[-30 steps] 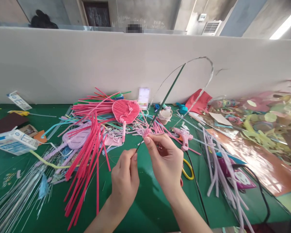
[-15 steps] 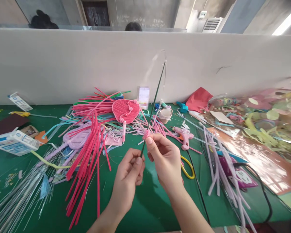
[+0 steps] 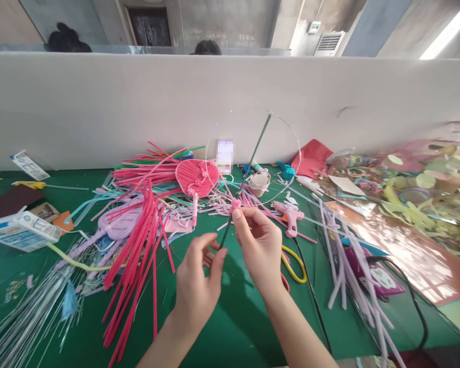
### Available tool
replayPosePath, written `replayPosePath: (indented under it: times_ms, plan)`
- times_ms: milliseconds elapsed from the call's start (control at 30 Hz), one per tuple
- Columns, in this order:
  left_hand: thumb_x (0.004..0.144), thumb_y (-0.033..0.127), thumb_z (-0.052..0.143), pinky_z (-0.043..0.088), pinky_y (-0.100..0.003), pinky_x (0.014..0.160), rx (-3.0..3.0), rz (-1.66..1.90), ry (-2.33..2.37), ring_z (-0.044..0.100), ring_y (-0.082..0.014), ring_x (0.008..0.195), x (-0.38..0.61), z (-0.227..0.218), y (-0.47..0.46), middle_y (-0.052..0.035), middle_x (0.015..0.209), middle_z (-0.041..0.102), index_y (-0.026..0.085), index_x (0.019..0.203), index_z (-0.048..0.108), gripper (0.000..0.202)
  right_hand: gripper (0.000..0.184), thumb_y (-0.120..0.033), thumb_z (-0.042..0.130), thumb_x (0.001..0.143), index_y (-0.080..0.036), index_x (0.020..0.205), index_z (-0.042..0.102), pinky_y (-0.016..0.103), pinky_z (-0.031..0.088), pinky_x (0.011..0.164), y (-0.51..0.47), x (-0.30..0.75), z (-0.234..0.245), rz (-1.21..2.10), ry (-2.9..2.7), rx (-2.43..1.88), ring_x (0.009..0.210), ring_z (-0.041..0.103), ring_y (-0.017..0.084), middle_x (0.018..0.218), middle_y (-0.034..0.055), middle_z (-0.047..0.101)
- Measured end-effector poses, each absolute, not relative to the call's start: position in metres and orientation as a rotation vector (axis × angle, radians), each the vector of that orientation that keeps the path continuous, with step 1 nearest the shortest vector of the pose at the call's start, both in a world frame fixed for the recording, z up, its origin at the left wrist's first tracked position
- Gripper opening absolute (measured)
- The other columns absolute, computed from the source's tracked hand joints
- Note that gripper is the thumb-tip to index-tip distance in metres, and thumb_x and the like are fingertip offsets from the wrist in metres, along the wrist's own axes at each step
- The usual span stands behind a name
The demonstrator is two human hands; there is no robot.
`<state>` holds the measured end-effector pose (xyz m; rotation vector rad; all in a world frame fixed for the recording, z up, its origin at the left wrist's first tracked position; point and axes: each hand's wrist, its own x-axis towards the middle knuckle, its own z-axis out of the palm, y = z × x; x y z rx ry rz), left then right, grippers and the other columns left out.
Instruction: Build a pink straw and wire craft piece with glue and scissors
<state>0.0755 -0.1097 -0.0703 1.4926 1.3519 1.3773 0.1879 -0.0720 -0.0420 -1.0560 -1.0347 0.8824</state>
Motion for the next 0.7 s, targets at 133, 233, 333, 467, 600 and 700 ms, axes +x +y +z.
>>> replayPosePath:
  times_ms: [133,233,333,467,600,700]
  plan:
    - [0.092,0.022,0.054,0.049,-0.026,0.066,2.017,1.36,1.614,0.067,-0.0191,0.077,0.08,-0.077,-0.111,-0.0082,0.088,0.069,0.02,0.1,0.063,0.012,0.025,-0.043,0.062,0.088,-0.019,0.082,0.068,0.025,0.044,0.057,-0.071,0.184,-0.045,0.728,-1.094,-1.186,0.069,0.058,0.014,0.076,0.0031,0.065]
    - [0.094,0.024,0.05,0.049,-0.027,0.062,1.883,1.28,1.616,0.066,-0.0179,0.066,0.076,-0.072,-0.109,-0.0062,0.078,0.067,0.019,0.094,0.063,0.015,0.028,-0.045,0.064,0.086,-0.018,0.084,0.07,0.026,0.045,0.057,-0.069,0.188,-0.045,0.798,-1.132,-1.226,0.065,0.057,0.015,0.073,0.0032,0.066]
    - [0.092,0.032,0.055,0.048,-0.024,0.052,1.401,1.149,1.384,0.059,-0.0135,0.049,0.065,-0.059,-0.103,0.0024,0.06,0.056,0.019,0.091,0.061,0.014,0.029,-0.046,0.067,0.083,-0.017,0.084,0.071,0.026,0.044,0.054,-0.066,0.195,-0.045,0.918,-1.153,-1.2,0.059,0.055,0.014,0.068,0.0022,0.065]
    - [0.078,0.03,0.073,0.033,-0.014,0.038,0.823,1.039,0.995,0.044,-0.0042,0.042,0.051,-0.048,-0.094,0.0049,0.063,0.054,0.017,0.084,0.059,0.019,0.024,-0.041,0.066,0.084,-0.018,0.08,0.072,0.025,0.042,0.054,-0.066,0.196,-0.045,0.833,-1.243,-1.125,0.062,0.055,0.013,0.073,0.0026,0.064]
    - [0.067,0.027,0.084,0.016,-0.009,0.034,0.436,0.789,0.539,0.02,0.0022,0.038,0.049,-0.054,-0.095,0.0081,0.059,0.046,0.014,0.075,0.057,0.031,0.022,-0.04,0.066,0.086,-0.019,0.078,0.072,0.023,0.04,0.051,-0.069,0.192,-0.041,0.935,-1.266,-0.986,0.058,0.051,0.01,0.071,0.0009,0.062]
    - [0.073,0.032,0.08,0.017,-0.01,0.034,0.429,0.788,0.462,0.02,0.0013,0.038,0.055,-0.058,-0.101,0.0082,0.059,0.043,0.014,0.075,0.057,0.029,0.026,-0.043,0.067,0.084,-0.019,0.076,0.07,0.023,0.036,0.046,-0.07,0.191,-0.038,1.088,-1.173,-0.96,0.05,0.046,0.009,0.065,-0.0009,0.06]
